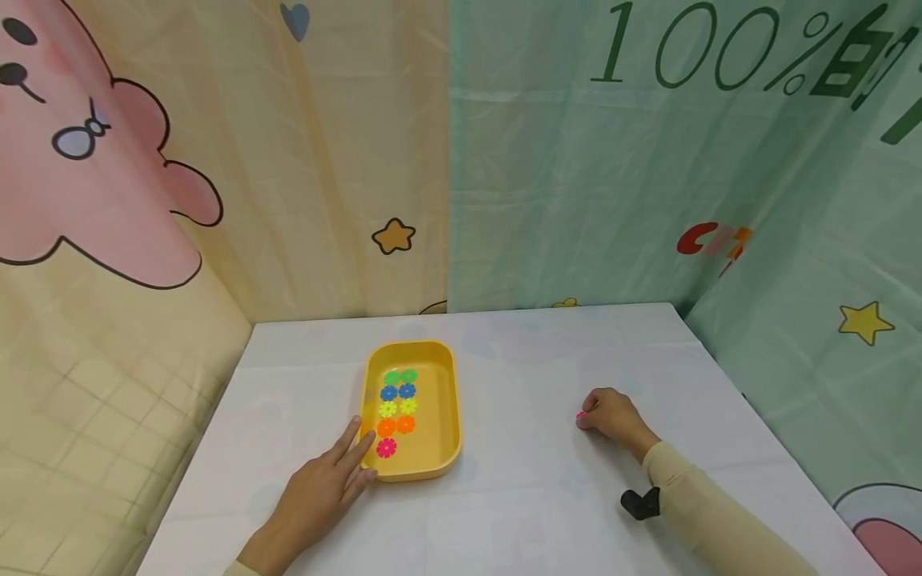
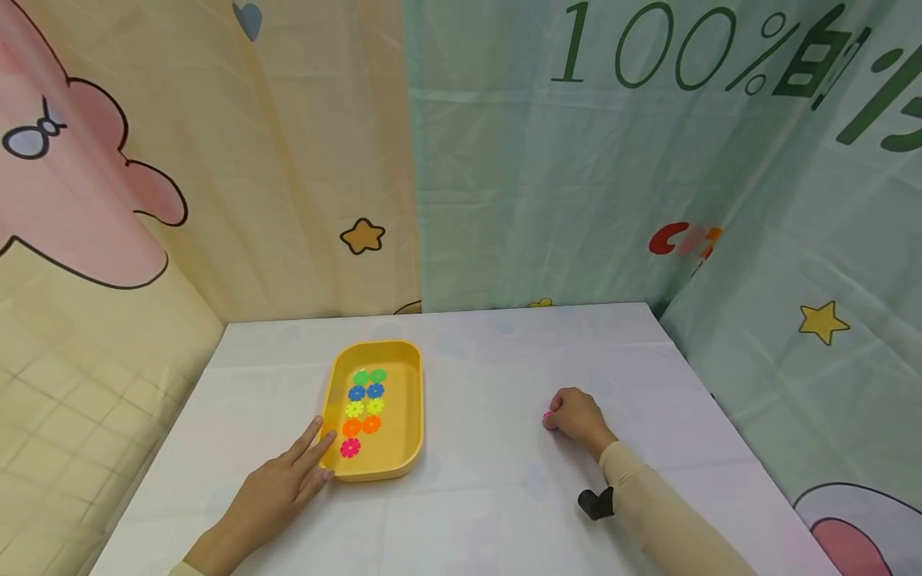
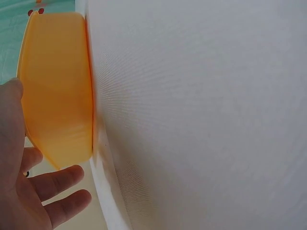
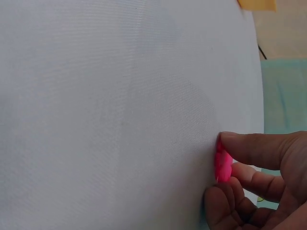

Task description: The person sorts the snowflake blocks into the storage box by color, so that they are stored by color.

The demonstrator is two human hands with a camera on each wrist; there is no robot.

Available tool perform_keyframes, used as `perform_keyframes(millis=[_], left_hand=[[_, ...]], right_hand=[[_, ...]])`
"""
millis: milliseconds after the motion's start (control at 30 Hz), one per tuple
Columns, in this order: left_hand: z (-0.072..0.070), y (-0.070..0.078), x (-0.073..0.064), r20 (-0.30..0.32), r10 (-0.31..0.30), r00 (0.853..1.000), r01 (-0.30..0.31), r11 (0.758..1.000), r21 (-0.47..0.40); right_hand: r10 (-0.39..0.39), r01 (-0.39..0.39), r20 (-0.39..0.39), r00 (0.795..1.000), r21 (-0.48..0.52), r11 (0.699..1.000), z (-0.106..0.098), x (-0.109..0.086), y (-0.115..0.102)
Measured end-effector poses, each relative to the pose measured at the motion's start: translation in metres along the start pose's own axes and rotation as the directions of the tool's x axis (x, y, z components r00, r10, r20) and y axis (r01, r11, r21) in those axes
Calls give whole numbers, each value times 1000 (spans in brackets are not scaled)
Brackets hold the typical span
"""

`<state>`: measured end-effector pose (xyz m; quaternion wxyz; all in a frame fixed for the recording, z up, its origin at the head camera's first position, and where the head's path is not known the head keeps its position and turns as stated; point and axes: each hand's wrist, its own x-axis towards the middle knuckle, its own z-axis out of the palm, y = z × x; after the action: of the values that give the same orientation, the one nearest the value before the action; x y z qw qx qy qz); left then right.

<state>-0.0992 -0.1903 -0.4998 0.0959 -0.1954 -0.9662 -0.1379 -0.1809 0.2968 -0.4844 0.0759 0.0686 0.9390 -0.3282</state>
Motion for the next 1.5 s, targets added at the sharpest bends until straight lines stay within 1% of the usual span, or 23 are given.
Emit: perform_keyframes(millis=[133, 233, 367, 467, 600, 733, 867, 1000, 1167, 1300, 1367, 1500], left_hand=[[0, 0, 0, -4, 1, 1000, -1, 1000, 1], [-1, 1, 0, 0, -2, 1000, 2, 1000, 3], [-2, 2, 0, 2, -5, 1000, 5, 1000, 2], [-1, 1, 0, 4, -5, 1000, 5, 1000, 4], [1, 1, -1, 0, -3, 1000, 3, 1000, 2], [0, 1, -1, -6, 1, 1000, -1, 1000, 5], [-1, 1, 0, -5, 2, 1000, -2, 1000, 9], [-2, 2, 0, 8, -9, 1000, 8, 1000, 7], [-3, 2, -1, 26, -18, 999, 18, 1000, 14], [-3, 2, -1, 28, -21, 999, 21, 1000, 15], [-3, 2, -1, 19, -16, 1000, 15, 1000, 14], [-4, 3, -1, 0, -3, 1000, 3, 1000, 20]], right_hand=[[0, 0, 6, 1000, -23, 1000, -1, 0, -1], [-8, 8, 22, 1000, -6, 1000, -3, 0, -1], [15, -19, 53, 998, 84, 996, -6, 1, 0], [47, -56, 69, 996, 147, 988, -7, 3, 1], [81, -95, 78, 994, 194, 976, -8, 8, 0], [106, -125, 85, 991, 267, 955, -10, 11, -6], [103, -132, 99, 990, 355, 926, -13, 14, -12], [90, -125, 103, 991, 426, 896, -20, 17, -25], [38, -80, 93, 995, 501, 862, -30, 22, -47], [7, -55, 93, 996, 524, 850, -35, 27, -64], [-5, -45, 92, 996, 532, 845, -36, 29, -72], [-21, -33, 88, 996, 563, 826, -35, 31, -88]])
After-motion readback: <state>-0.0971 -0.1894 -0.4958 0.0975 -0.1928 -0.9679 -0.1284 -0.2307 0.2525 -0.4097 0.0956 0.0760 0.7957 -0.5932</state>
